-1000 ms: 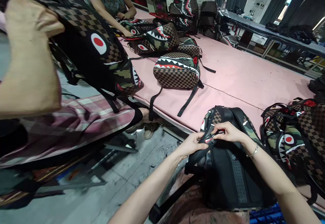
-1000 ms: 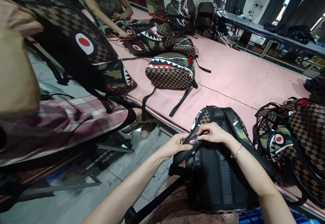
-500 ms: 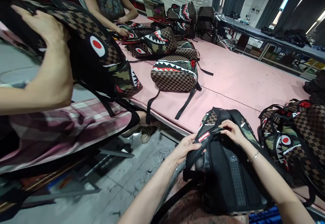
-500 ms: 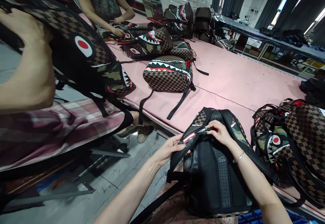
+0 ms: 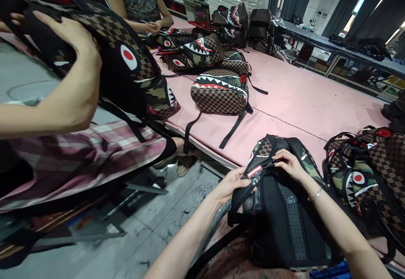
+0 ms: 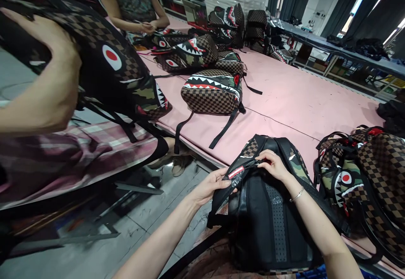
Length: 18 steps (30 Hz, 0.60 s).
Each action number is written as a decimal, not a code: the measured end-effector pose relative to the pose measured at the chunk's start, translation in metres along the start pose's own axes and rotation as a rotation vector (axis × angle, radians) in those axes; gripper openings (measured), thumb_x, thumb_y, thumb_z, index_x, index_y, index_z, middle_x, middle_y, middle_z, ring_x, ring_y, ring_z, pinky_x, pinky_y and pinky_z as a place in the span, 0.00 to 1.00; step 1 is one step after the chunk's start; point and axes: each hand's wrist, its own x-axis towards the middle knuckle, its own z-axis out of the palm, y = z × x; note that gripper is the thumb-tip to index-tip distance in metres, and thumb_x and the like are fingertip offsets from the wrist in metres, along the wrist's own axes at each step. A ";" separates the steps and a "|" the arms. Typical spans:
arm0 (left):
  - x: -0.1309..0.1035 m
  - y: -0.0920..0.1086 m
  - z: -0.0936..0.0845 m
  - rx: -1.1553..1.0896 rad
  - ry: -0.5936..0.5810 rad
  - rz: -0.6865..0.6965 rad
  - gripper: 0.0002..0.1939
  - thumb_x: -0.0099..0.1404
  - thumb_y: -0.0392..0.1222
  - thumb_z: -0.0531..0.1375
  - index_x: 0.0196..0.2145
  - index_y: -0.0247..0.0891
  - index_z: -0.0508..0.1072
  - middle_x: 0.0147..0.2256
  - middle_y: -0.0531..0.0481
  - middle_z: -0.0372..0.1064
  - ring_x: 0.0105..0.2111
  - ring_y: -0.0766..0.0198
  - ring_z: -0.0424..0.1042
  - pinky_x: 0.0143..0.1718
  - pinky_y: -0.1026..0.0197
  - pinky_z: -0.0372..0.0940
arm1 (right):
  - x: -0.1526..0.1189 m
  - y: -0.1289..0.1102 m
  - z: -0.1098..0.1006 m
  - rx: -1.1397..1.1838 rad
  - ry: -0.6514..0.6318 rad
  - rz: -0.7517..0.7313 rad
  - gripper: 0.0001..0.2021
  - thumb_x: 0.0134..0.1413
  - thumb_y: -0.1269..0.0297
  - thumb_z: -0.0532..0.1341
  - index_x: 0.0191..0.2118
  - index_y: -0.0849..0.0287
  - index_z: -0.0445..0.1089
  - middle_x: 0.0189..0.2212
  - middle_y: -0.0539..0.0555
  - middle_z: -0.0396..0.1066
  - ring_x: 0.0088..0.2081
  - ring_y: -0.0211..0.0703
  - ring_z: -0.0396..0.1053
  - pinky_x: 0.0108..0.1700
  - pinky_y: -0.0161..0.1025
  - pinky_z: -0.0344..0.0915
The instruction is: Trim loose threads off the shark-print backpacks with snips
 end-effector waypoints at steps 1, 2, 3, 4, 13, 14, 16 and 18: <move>0.000 0.000 0.000 -0.001 -0.005 -0.002 0.25 0.49 0.37 0.66 0.45 0.32 0.69 0.34 0.47 0.70 0.28 0.66 0.70 0.36 0.60 0.68 | 0.000 0.000 -0.001 -0.018 -0.007 -0.006 0.08 0.50 0.60 0.62 0.37 0.57 0.71 0.33 0.54 0.67 0.39 0.43 0.65 0.44 0.44 0.62; 0.000 0.001 -0.001 -0.004 -0.008 -0.003 0.25 0.49 0.36 0.66 0.45 0.32 0.69 0.34 0.47 0.70 0.28 0.66 0.70 0.36 0.59 0.69 | 0.000 0.000 -0.002 -0.033 -0.020 -0.014 0.08 0.50 0.60 0.62 0.37 0.56 0.71 0.33 0.54 0.67 0.39 0.44 0.65 0.44 0.45 0.62; 0.001 0.001 -0.001 -0.007 -0.011 -0.002 0.24 0.49 0.36 0.66 0.45 0.32 0.69 0.34 0.47 0.70 0.28 0.67 0.70 0.36 0.59 0.69 | 0.001 0.000 -0.002 -0.040 -0.030 -0.025 0.09 0.50 0.60 0.62 0.37 0.56 0.71 0.33 0.54 0.68 0.39 0.44 0.65 0.44 0.45 0.62; 0.001 0.001 -0.001 -0.009 -0.013 -0.001 0.24 0.49 0.36 0.66 0.45 0.32 0.69 0.34 0.48 0.70 0.29 0.67 0.70 0.36 0.59 0.69 | 0.001 0.000 -0.001 -0.039 -0.036 -0.036 0.09 0.50 0.60 0.62 0.37 0.56 0.71 0.33 0.54 0.68 0.39 0.44 0.65 0.44 0.45 0.62; 0.004 -0.001 0.001 -0.008 -0.011 -0.010 0.24 0.47 0.37 0.66 0.44 0.31 0.69 0.34 0.47 0.69 0.29 0.66 0.69 0.35 0.58 0.69 | 0.006 0.005 0.008 -0.088 -0.054 -0.136 0.08 0.51 0.59 0.61 0.35 0.56 0.71 0.31 0.54 0.70 0.38 0.44 0.66 0.41 0.44 0.62; 0.004 0.000 0.001 -0.011 -0.010 -0.008 0.24 0.47 0.37 0.66 0.43 0.31 0.69 0.34 0.47 0.69 0.29 0.66 0.69 0.36 0.58 0.69 | 0.006 0.004 0.008 -0.096 -0.058 -0.144 0.08 0.51 0.59 0.61 0.35 0.56 0.71 0.31 0.54 0.70 0.38 0.44 0.66 0.41 0.44 0.63; 0.003 0.001 0.002 -0.006 -0.016 -0.005 0.23 0.47 0.36 0.66 0.43 0.31 0.70 0.33 0.47 0.69 0.29 0.66 0.69 0.36 0.56 0.69 | 0.008 -0.001 0.007 -0.110 -0.080 -0.157 0.09 0.52 0.58 0.60 0.36 0.56 0.71 0.31 0.54 0.70 0.38 0.44 0.66 0.41 0.44 0.63; 0.002 0.002 0.005 0.009 -0.021 -0.002 0.22 0.48 0.36 0.66 0.42 0.31 0.70 0.33 0.48 0.69 0.29 0.66 0.69 0.37 0.56 0.68 | 0.010 -0.008 0.007 -0.124 -0.113 -0.172 0.09 0.52 0.58 0.60 0.36 0.56 0.71 0.31 0.54 0.70 0.38 0.44 0.66 0.41 0.44 0.63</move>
